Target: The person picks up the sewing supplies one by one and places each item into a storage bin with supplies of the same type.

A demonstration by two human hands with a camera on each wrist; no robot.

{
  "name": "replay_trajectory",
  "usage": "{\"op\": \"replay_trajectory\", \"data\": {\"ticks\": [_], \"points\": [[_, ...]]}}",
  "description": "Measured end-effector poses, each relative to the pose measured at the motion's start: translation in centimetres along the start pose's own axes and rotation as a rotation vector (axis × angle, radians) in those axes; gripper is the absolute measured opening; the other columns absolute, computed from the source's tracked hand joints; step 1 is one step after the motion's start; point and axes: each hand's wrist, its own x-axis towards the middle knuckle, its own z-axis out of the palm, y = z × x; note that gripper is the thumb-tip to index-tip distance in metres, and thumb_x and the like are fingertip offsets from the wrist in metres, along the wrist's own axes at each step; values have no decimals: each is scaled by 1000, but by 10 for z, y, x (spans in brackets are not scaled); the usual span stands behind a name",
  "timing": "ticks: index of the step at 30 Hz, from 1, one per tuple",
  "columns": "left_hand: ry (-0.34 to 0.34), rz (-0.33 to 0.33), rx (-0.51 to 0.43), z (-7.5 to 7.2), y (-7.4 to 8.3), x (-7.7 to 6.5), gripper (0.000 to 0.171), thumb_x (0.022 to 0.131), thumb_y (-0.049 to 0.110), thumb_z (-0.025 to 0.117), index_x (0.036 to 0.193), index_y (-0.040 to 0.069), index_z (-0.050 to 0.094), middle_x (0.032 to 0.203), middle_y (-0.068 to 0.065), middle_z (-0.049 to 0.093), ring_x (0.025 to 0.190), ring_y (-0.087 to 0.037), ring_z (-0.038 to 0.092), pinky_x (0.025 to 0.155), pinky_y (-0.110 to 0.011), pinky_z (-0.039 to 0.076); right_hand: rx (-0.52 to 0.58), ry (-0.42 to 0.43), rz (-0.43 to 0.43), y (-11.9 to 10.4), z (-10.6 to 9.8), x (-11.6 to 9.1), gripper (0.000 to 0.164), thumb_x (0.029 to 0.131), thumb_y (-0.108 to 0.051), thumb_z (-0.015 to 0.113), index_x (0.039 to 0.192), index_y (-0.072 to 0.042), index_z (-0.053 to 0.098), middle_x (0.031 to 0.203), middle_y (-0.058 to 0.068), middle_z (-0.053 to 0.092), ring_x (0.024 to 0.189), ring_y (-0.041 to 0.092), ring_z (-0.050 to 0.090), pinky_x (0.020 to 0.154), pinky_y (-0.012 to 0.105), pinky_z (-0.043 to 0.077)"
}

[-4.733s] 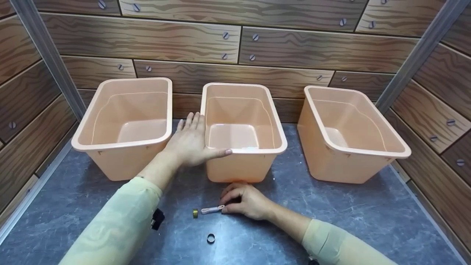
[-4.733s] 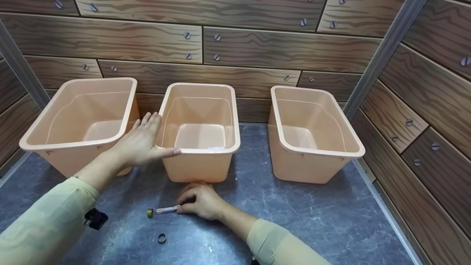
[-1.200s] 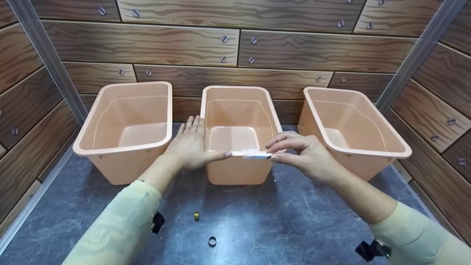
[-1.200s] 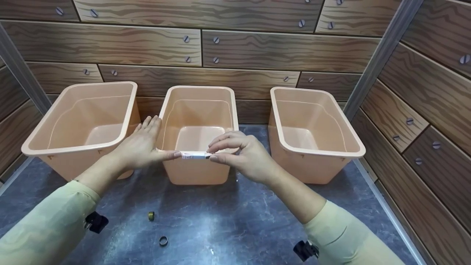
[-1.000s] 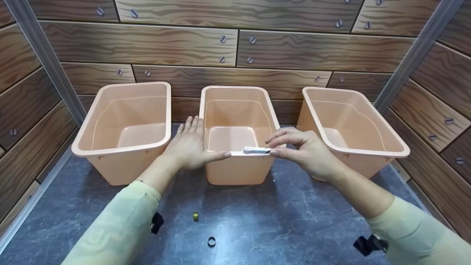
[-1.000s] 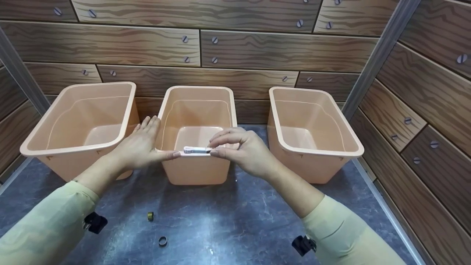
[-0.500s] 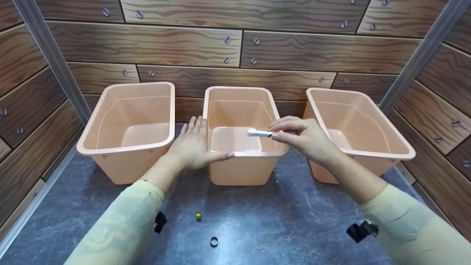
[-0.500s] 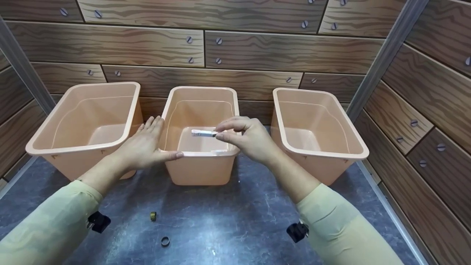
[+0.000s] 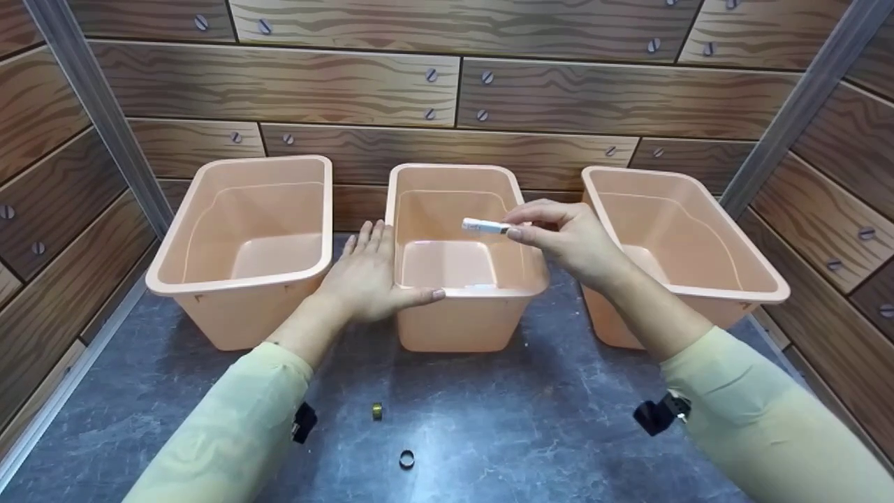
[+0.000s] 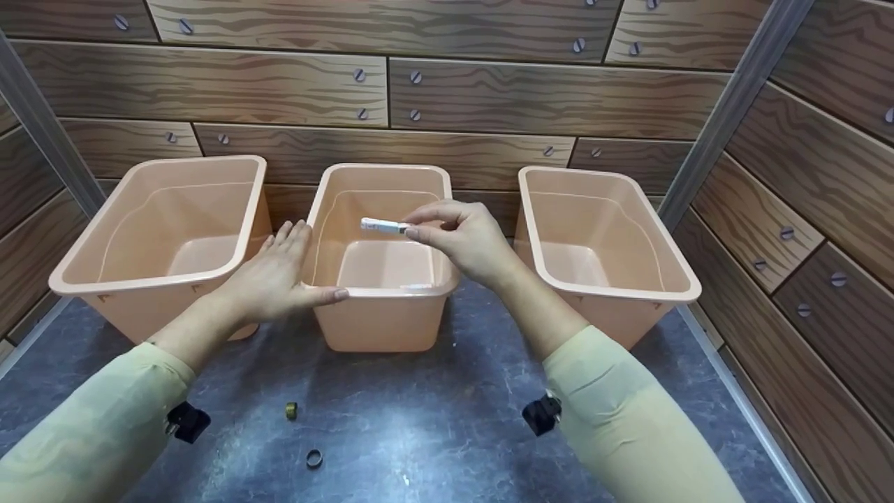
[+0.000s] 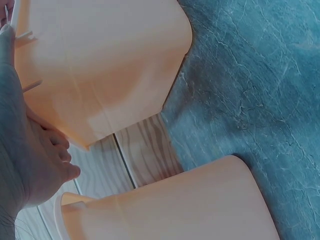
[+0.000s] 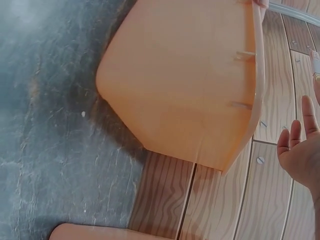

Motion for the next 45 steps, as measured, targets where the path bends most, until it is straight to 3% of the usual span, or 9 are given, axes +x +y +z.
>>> {"op": "replay_trajectory", "data": {"ticks": [3,9,12,20,26,34,45], "points": [[2,-4,2,0,-1,-1,143,80,100,43,166,-9,7,173,-29,8,162,-41,4,130,-53,8,28,27,16,3,2,6,18,94,-2,80,111,4,80,108,4,75,85,12,60,63,19,45],[2,-6,4,1,-1,-1,143,80,100,42,166,-9,7,173,-29,8,162,-41,4,130,-53,8,45,56,25,12,3,17,17,94,-2,80,110,3,81,108,7,76,93,14,62,75,22,48],[-4,-7,4,1,-1,0,143,80,99,43,166,-9,6,173,-29,7,162,-41,3,130,-53,7,57,68,35,16,3,20,18,94,-3,80,110,5,80,105,6,76,88,13,59,72,22,46],[-10,-10,4,1,-1,1,143,80,100,42,166,-8,6,174,-28,7,162,-40,1,130,-53,7,77,101,72,29,5,27,21,94,-4,80,112,7,78,97,-2,77,89,12,62,76,24,49],[-11,-6,7,1,-2,1,143,80,100,42,166,-9,6,174,-28,7,162,-40,2,130,-53,8,78,114,105,36,8,30,24,94,-6,81,114,7,78,87,-7,73,80,11,55,67,22,43],[-15,-10,-14,2,-1,1,142,81,98,46,166,-9,5,173,-28,7,162,-39,0,130,-51,7,29,88,119,44,11,31,24,95,-10,81,113,5,80,97,-2,79,91,13,64,81,24,52],[-11,-11,-9,1,-1,1,141,82,97,47,166,-9,5,173,-29,7,162,-39,1,130,-51,8,27,89,132,50,13,34,25,95,-11,82,114,5,80,98,-1,79,88,12,67,80,25,54]]}}
